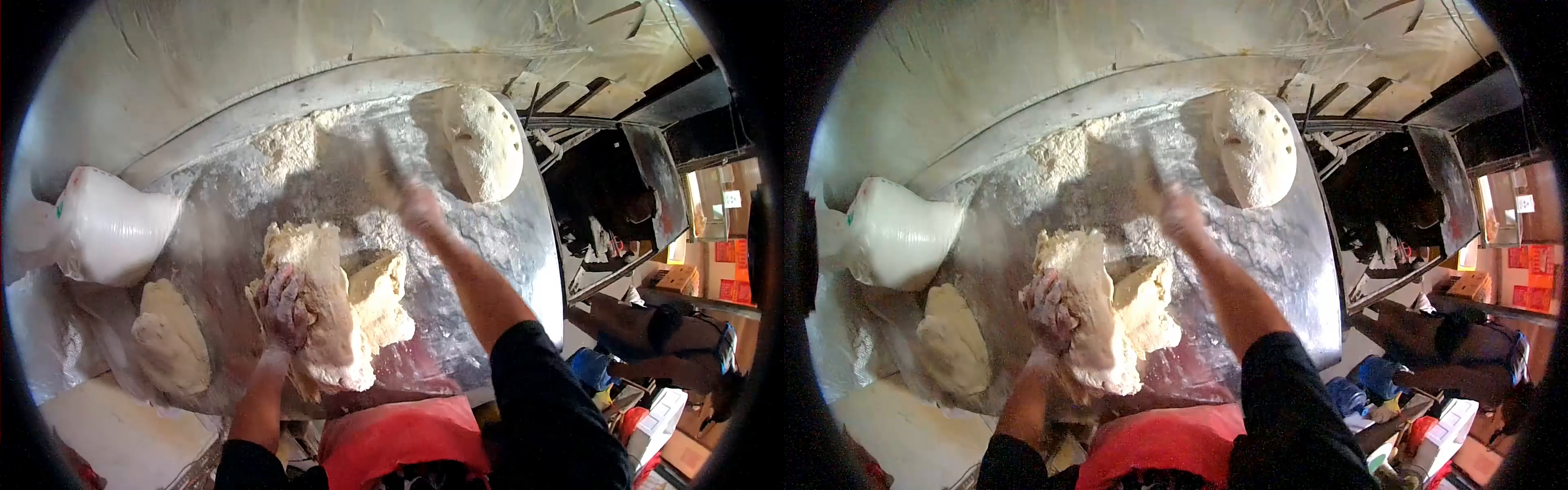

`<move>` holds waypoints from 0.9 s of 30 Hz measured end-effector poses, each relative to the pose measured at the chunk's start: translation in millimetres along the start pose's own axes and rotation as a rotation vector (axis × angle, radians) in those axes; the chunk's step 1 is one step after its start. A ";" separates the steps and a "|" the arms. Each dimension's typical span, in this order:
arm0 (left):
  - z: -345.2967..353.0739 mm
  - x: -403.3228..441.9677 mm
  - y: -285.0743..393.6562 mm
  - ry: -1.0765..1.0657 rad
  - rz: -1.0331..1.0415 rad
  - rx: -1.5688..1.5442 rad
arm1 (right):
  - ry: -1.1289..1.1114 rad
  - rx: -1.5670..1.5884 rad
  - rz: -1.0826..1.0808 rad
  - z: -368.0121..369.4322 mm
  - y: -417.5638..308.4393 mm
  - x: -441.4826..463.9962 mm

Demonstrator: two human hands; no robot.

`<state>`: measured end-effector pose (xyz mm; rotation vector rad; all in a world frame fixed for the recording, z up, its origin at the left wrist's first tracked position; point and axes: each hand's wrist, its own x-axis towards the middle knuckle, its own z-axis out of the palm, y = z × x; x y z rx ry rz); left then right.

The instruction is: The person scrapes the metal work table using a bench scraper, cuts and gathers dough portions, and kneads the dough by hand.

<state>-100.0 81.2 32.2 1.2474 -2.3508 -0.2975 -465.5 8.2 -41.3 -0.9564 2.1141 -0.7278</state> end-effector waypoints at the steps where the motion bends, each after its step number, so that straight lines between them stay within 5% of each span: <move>1: -0.2 0.3 -2.1 0.003 0.012 0.004 | -0.014 -0.019 0.066 9.3 -22.6 -11.2; 3: 1.9 -3.6 -2.7 0.006 -0.009 -0.028 | -0.194 -0.364 -0.323 5.0 -38.1 -27.1; 5: 2.5 -4.9 -1.0 0.002 -0.046 -0.022 | 0.015 -0.206 -0.421 -14.6 12.6 -26.4; 6: -4.7 0.3 4.9 0.002 -0.050 -0.027 | 0.008 -0.269 -0.151 -52.2 -20.0 -46.4; 8: 0.8 4.0 1.3 0.054 0.001 0.011 | 0.047 -0.161 -0.054 -43.9 50.0 -24.0; 10: 1.4 9.7 -2.8 0.065 0.082 0.058 | 0.087 -0.195 -0.124 -14.1 99.4 -49.7; 12: 31.8 -5.1 -37.8 0.165 0.171 -0.032 | -0.162 0.227 -0.104 26.5 94.1 -87.2; 14: 38.2 10.5 -41.4 0.278 0.334 -0.128 | -0.162 -0.449 -0.262 64.3 39.4 -108.1; 16: 30.0 7.0 -43.7 0.171 0.262 -0.085 | -0.264 -0.305 -0.419 -12.1 -8.2 -146.6; 22: 29.7 5.5 -43.8 0.091 0.252 -0.080 | 0.040 -0.216 -0.081 -36.2 69.3 -257.6; 27: 38.0 -2.0 -59.1 0.126 0.295 -0.075 | 0.269 -0.071 -0.104 10.8 113.8 -338.2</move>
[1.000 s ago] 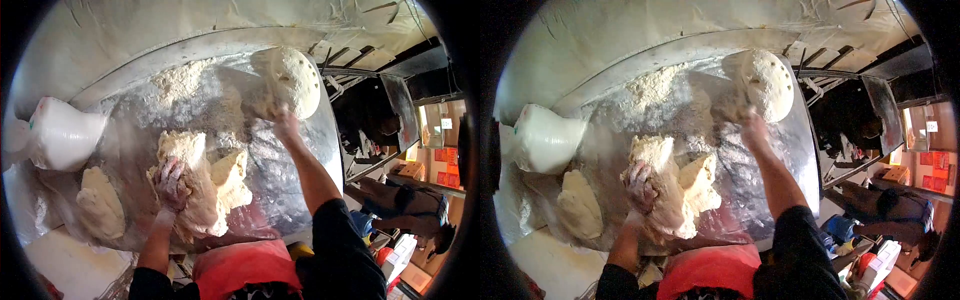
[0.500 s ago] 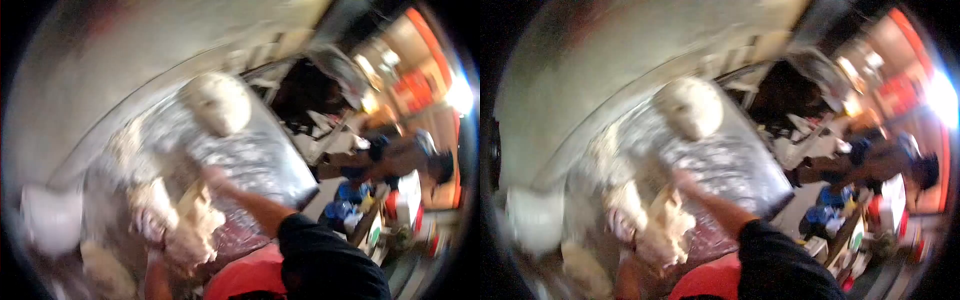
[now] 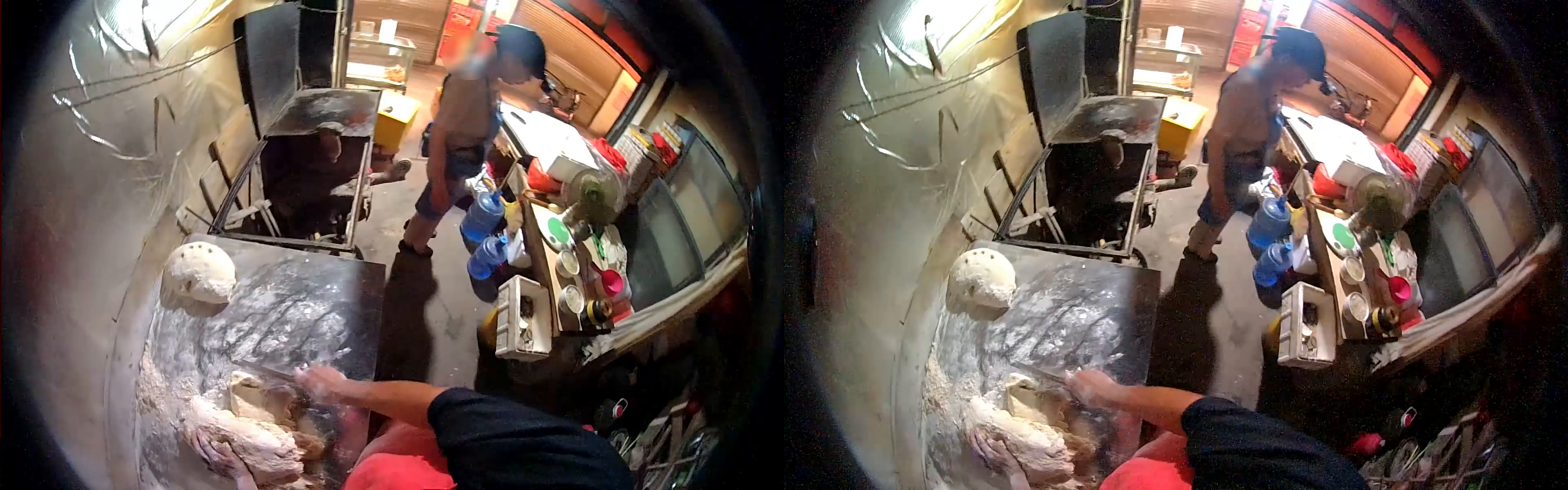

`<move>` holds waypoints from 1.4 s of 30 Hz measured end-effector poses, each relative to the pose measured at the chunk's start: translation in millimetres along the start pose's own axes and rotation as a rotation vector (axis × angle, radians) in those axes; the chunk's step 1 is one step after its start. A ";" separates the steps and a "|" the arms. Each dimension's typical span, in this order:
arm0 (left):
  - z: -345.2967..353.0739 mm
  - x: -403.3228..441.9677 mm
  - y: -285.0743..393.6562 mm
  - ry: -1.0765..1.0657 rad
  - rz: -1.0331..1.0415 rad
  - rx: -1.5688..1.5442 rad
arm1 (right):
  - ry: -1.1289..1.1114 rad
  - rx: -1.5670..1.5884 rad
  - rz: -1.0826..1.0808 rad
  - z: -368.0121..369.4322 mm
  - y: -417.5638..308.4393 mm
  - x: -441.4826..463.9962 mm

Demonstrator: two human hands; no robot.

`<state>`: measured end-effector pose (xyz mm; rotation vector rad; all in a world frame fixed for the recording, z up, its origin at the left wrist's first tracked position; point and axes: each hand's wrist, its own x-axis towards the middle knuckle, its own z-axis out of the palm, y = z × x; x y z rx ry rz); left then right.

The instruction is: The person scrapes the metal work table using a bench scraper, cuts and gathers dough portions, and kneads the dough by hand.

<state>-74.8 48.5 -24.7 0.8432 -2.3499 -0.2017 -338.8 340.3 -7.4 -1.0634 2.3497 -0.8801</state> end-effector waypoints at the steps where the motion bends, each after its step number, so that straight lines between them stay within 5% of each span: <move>1: 0.6 -2.3 3.2 0.002 -0.014 0.007 | -0.013 0.040 0.106 6.8 7.2 -16.8; 7: -2.4 -10.1 -0.1 0.005 -0.058 0.037 | -0.215 0.369 0.133 3.3 30.9 -69.7; 10: -1.5 -8.6 2.2 0.004 -0.068 0.048 | -0.134 0.023 0.231 -1.0 29.6 -81.3; 16: 0.4 -9.7 6.2 0.014 -0.081 0.040 | 0.027 0.746 0.574 -74.7 26.1 -116.9; 19: 0.2 -9.4 4.6 0.006 -0.072 0.036 | 0.320 0.939 0.450 -113.6 61.6 -87.7; 20: 0.8 -9.1 4.7 0.001 -0.067 0.034 | 0.467 1.126 0.366 -174.0 3.2 -91.8; 21: 0.5 -8.0 3.1 0.000 -0.060 0.033 | 0.539 0.971 0.339 -195.4 12.5 -71.4; 26: -1.0 -5.2 4.1 -0.023 -0.054 0.022 | 0.682 1.060 0.126 -308.1 -38.0 -25.0; 31: 12.2 2.0 -19.5 -0.145 0.061 0.045 | 0.610 0.947 0.183 -224.6 -12.0 -29.2; 32: 7.0 -0.3 -3.7 -0.159 -0.149 -0.048 | 0.566 0.902 0.205 -187.6 2.5 -33.2; 33: 7.5 -3.7 -8.0 -0.130 -0.111 -0.244 | 0.414 0.914 0.405 -177.6 -14.0 -53.4; 34: 7.9 -5.4 -18.2 -0.111 0.148 -0.027 | 0.295 1.174 0.431 -155.9 -9.6 -66.7; 35: 8.4 -7.4 -28.2 -0.032 0.398 0.194 | 0.258 1.044 0.509 -129.4 5.7 -71.9; 36: -8.9 -2.8 8.8 -0.086 -0.172 -0.288 | 0.222 1.073 0.564 -109.9 17.6 -78.9; 42: -30.7 27.3 96.9 -0.159 -0.447 0.054 | 0.327 0.897 0.745 -99.5 86.2 -48.6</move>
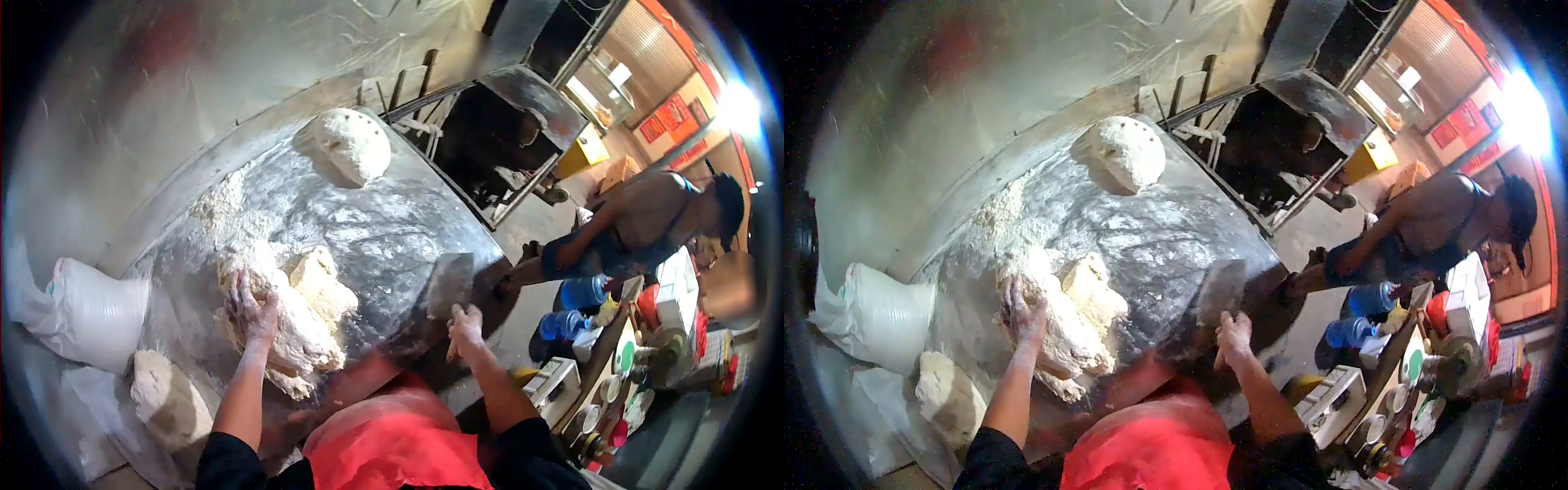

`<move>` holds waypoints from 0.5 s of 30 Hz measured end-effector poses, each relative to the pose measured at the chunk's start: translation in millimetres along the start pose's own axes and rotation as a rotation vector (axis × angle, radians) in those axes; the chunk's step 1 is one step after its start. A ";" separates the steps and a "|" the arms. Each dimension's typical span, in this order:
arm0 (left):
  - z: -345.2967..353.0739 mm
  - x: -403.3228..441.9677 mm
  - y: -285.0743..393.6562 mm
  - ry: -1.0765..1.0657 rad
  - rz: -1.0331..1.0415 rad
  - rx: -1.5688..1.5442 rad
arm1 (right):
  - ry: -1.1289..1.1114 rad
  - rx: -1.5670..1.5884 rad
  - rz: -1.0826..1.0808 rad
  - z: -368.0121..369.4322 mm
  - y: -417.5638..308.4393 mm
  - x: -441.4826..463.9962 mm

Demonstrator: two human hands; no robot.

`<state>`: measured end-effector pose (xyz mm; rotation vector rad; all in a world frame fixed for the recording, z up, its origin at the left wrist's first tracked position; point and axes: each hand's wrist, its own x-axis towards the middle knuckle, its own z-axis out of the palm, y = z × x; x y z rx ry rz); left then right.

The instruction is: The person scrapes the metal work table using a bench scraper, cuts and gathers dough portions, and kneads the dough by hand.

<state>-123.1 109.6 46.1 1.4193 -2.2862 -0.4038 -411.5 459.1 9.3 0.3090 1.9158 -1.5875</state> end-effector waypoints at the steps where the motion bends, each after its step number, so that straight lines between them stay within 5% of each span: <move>1: 6.4 1.0 -8.1 0.005 0.012 -0.057 | 0.054 -0.050 -0.016 0.2 -6.9 13.9; 4: -6.9 3.2 10.3 -0.036 -0.060 -0.123 | 0.070 -0.291 -0.069 10.7 -19.9 60.2; 6: -5.7 4.9 10.2 -0.036 -0.046 -0.049 | 0.104 -0.319 -0.441 45.8 -4.0 87.5; 8: -4.9 6.7 16.3 -0.050 -0.083 -0.133 | -0.051 -0.558 -0.210 92.2 -22.8 71.9; 10: -8.6 7.7 22.1 -0.095 -0.119 -0.015 | -0.236 -0.861 -0.278 131.4 -8.1 69.7; 13: 3.2 3.9 -0.2 -0.001 -0.010 -0.097 | -0.476 -0.904 -0.202 150.1 -80.6 38.7; 15: 4.5 5.0 -3.2 0.002 0.000 -0.096 | -0.321 -0.704 -0.290 121.0 -69.5 67.3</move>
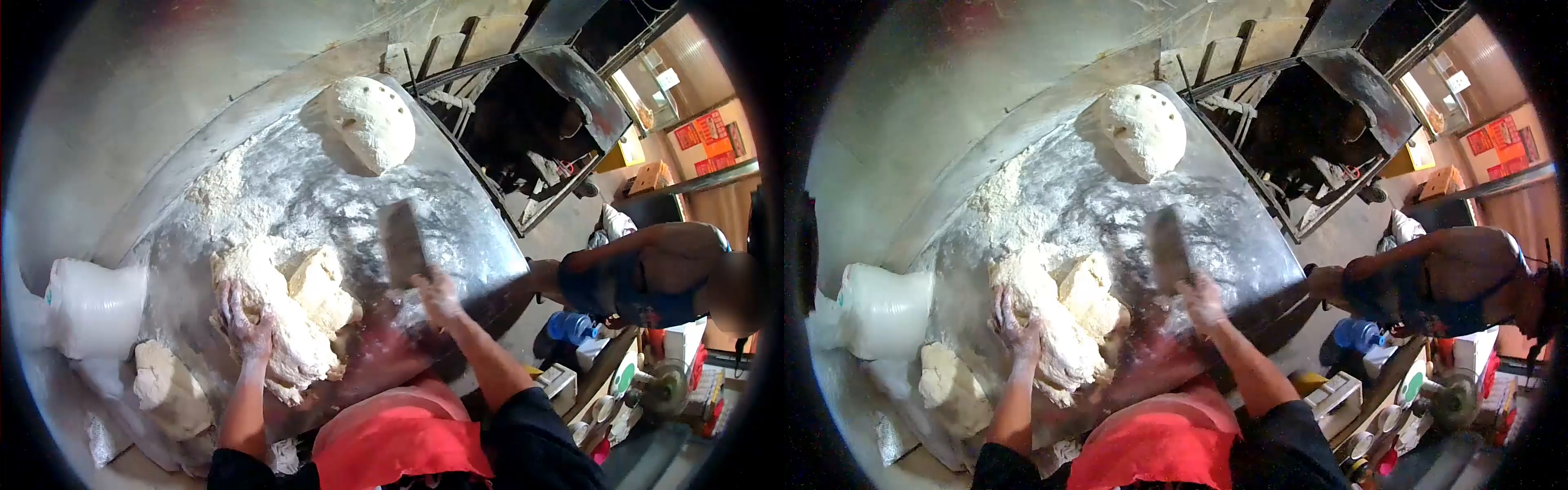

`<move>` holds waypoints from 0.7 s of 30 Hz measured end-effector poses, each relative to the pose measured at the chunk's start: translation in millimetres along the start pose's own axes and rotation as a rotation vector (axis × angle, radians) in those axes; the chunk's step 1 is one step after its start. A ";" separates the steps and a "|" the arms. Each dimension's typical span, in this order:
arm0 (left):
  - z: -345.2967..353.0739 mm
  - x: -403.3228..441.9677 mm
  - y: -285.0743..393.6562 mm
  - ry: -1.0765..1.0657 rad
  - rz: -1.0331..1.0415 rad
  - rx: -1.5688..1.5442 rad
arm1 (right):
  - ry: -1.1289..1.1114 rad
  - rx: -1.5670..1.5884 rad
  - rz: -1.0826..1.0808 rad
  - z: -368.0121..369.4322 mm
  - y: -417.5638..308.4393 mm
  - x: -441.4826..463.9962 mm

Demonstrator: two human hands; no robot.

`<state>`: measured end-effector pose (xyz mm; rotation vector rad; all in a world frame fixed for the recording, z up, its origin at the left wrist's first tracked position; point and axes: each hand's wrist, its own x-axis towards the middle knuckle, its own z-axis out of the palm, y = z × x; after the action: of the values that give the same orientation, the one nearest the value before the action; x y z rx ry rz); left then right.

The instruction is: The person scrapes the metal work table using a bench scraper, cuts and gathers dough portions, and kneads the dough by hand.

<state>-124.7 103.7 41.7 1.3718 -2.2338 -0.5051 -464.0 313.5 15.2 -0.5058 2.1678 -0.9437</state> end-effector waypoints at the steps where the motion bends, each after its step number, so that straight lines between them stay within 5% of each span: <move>1: 1.0 -0.4 -2.3 0.014 0.007 0.003 | 0.091 0.240 0.138 -7.2 54.3 24.0; 4: 5.7 0.6 -8.6 0.038 0.035 0.099 | 0.494 0.598 0.247 -73.4 87.1 47.6; 7: 10.7 3.4 -9.9 0.064 0.063 0.146 | 0.656 0.352 0.469 -97.8 132.0 76.7; 9: 10.3 4.7 -6.0 0.069 0.022 0.078 | 0.531 0.510 0.350 -82.2 63.6 74.8; 10: 9.1 3.9 -6.8 0.064 0.020 0.088 | 0.434 0.548 0.306 -59.7 87.7 102.2; 15: 9.4 1.1 -16.7 0.052 0.059 0.150 | -0.225 -0.292 0.036 58.5 5.6 78.0; 17: 11.7 1.4 -16.0 0.075 0.087 0.045 | -0.295 -0.277 -0.197 57.5 -11.4 38.4; 19: 11.8 2.5 -16.9 0.096 0.098 -0.051 | -0.376 -0.260 -0.018 15.2 -42.8 5.5; 20: 11.7 3.1 -15.2 0.090 0.095 -0.113 | -0.149 -0.290 -0.287 23.6 52.5 17.5; 21: 11.3 3.4 -14.8 0.085 0.093 -0.179 | -0.073 -0.150 -0.168 -3.2 74.5 18.3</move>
<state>-121.7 95.1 25.2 1.1710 -2.1169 -0.5871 -483.9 353.3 -47.5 -0.7931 2.1656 -0.8402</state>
